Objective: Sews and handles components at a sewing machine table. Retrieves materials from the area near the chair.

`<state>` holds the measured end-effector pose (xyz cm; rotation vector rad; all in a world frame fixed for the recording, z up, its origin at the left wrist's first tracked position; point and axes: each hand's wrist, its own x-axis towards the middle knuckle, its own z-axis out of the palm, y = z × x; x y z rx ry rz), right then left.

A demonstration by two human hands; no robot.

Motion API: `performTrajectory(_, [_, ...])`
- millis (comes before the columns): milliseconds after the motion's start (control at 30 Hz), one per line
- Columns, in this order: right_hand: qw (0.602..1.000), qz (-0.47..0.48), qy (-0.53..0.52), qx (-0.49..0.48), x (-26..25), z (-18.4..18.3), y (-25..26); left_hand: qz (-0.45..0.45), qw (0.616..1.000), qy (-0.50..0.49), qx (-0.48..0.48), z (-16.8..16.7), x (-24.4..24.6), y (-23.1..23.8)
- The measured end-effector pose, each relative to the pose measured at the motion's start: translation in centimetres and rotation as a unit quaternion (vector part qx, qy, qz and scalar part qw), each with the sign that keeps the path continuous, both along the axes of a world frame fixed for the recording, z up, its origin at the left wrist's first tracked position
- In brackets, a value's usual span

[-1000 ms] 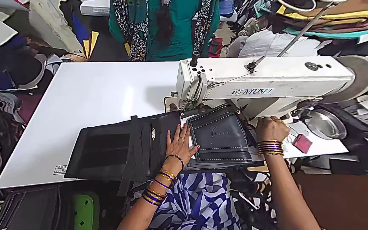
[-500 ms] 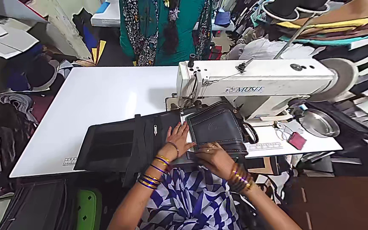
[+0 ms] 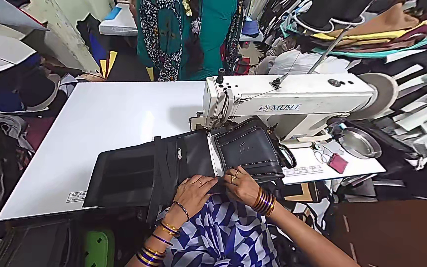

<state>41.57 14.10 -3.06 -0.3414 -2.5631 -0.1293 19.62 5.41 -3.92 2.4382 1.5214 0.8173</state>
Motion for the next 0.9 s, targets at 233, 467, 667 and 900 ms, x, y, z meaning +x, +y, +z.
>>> performTrajectory(233, [0.995, -0.088, -0.033, -0.031, 1.2, 0.3, -1.4, -0.057, 0.984, 0.139, -0.092, 2.8, -0.2, 1.5])
performTrajectory(467, [0.994, -0.103, -0.029, -0.037, 1.1, -0.5, 1.0, -0.037, 0.991, 0.085, -0.091, 1.8, -0.3, 3.8])
performTrajectory(667, [0.992, -0.100, -0.016, -0.078, -0.5, -0.2, 3.2, -0.040, 0.984, 0.092, -0.146, 2.7, -1.8, 6.7])
performTrajectory(900, [0.986, -0.128, -0.012, -0.105, -2.3, -0.4, 5.4, -0.052, 0.977, 0.108, -0.176, 3.3, -3.5, 9.9])
